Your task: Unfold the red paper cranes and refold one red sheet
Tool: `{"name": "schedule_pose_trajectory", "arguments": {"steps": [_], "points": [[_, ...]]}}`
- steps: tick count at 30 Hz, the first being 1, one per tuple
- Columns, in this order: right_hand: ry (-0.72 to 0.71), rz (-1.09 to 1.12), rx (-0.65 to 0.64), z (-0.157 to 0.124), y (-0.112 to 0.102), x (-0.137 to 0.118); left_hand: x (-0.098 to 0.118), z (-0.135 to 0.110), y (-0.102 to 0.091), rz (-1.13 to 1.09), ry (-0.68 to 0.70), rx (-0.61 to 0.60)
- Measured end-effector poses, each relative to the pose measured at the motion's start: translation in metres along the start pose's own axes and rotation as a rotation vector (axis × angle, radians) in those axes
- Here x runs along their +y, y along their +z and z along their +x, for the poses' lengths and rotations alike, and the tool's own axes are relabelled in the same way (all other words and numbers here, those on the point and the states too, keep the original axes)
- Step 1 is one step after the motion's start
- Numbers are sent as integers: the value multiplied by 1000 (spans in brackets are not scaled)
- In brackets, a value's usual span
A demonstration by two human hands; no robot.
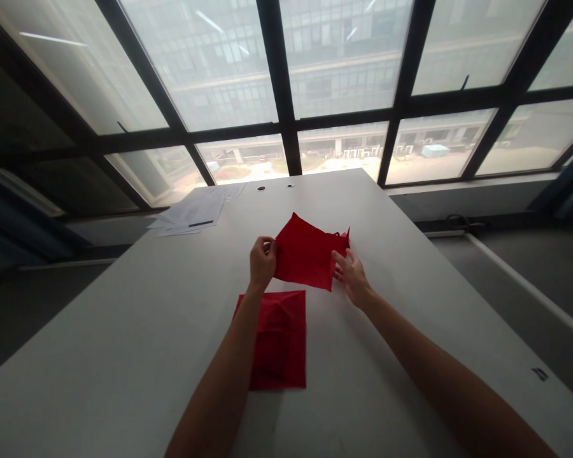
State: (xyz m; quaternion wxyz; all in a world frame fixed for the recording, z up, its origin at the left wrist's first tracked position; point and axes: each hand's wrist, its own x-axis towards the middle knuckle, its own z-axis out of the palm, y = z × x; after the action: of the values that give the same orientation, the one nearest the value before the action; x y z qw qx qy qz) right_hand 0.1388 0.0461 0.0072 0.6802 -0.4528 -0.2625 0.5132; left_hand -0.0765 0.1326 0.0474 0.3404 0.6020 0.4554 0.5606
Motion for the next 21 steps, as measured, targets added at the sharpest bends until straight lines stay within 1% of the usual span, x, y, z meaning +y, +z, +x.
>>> {"name": "schedule_pose_trajectory", "arguments": {"steps": [2, 3, 5, 6, 8, 9, 10, 11, 13, 14, 15, 17, 18, 19, 20, 21], "points": [[112, 56, -42, -5, 7, -6, 7, -5, 0, -18, 32, -8], [124, 78, -55, -9, 11, -10, 10, -7, -2, -30, 41, -13], [60, 105, -91, -19, 19, -20, 16, -11, -10, -61, 49, -24], [-9, 105, -106, -26, 24, -26, 20, -13, -17, -77, 54, -29], [-229, 17, -146, -42, 34, -38, 29, -18, -35, -104, 73, -31], [-370, -77, -177, -52, 38, -43, 33, -22, -46, -116, 89, -37], [-527, -190, -239, -62, 41, -47, 36, -26, -60, -124, 105, -43], [-679, -322, -381, -71, 42, -47, 38, -30, -75, -131, 121, -52], [-953, -553, -721, -85, 42, -40, 37, -39, -111, -148, 115, -170], [-1034, -648, -841, -89, 40, -32, 34, -43, -130, -142, 77, -191], [-1065, -738, -925, -92, 38, -21, 30, -46, -150, -120, 14, -185], [-1041, -898, -1094, -91, 31, 2, 22, -51, -183, -50, -85, -38], [-999, -957, -1179, -89, 27, 13, 20, -55, -194, 15, -98, 49], [-946, -1005, -1256, -88, 24, 21, 19, -60, -200, 108, -72, 122], [-889, -1036, -1290, -87, 22, 27, 19, -68, -199, 222, -6, 153], [-834, -1060, -1308, -86, 21, 30, 21, -77, -192, 332, 65, 97]]}}
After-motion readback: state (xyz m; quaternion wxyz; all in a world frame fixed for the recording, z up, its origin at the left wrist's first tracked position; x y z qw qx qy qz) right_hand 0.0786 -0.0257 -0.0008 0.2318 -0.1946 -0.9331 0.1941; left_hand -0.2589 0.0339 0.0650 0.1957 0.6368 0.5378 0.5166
